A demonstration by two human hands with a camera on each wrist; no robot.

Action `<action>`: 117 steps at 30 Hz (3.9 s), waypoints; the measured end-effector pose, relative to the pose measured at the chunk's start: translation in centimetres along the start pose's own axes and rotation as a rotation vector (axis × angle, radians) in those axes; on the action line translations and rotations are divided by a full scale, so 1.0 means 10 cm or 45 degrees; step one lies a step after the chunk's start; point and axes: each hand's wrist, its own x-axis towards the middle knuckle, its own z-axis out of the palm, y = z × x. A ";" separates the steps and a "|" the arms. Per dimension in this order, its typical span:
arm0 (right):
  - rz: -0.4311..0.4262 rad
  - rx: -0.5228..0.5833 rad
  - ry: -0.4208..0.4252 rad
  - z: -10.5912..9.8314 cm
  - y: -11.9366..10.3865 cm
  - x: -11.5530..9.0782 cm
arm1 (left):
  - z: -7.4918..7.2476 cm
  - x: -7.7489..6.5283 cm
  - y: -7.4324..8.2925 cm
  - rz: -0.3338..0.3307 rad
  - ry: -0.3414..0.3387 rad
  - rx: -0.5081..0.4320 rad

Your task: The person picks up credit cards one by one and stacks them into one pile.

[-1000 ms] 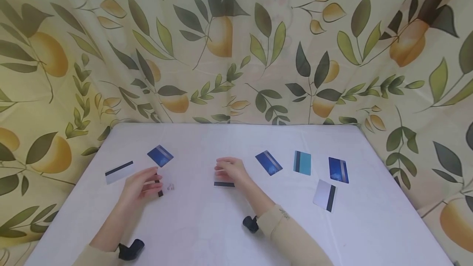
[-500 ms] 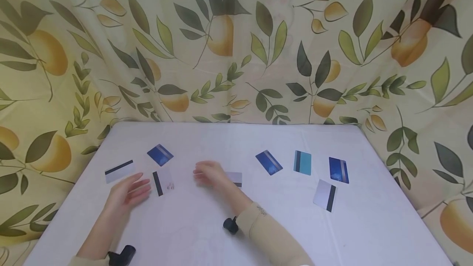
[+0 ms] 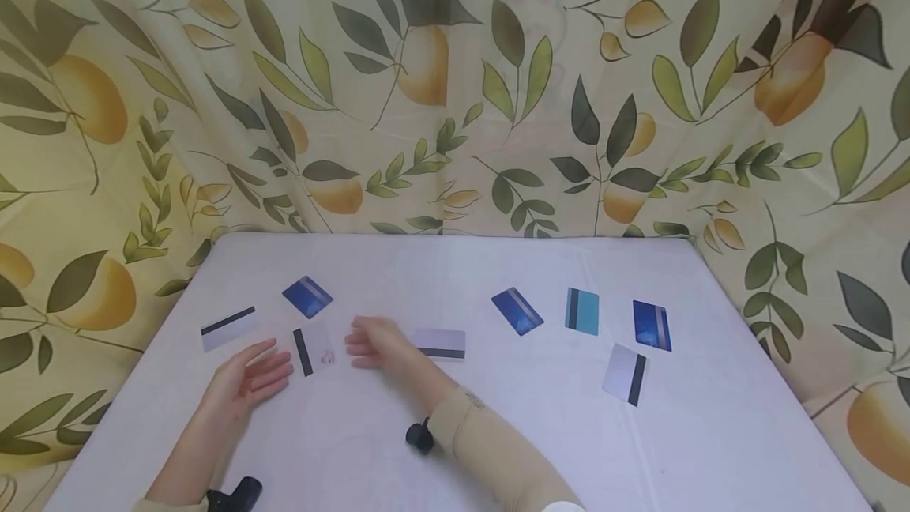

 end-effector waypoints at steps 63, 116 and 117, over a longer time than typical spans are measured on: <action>0.209 0.002 -0.110 0.03 -0.03 0.03 | 0.08 0.08 -0.12 -0.071 -0.087 0.066; 0.000 -0.258 0.137 -0.66 -0.31 -0.54 | 1.01 0.02 0.03 0.025 -0.241 0.214; 0.001 -0.272 0.112 -0.68 -0.32 -0.54 | 1.01 0.05 0.06 0.009 -0.264 0.237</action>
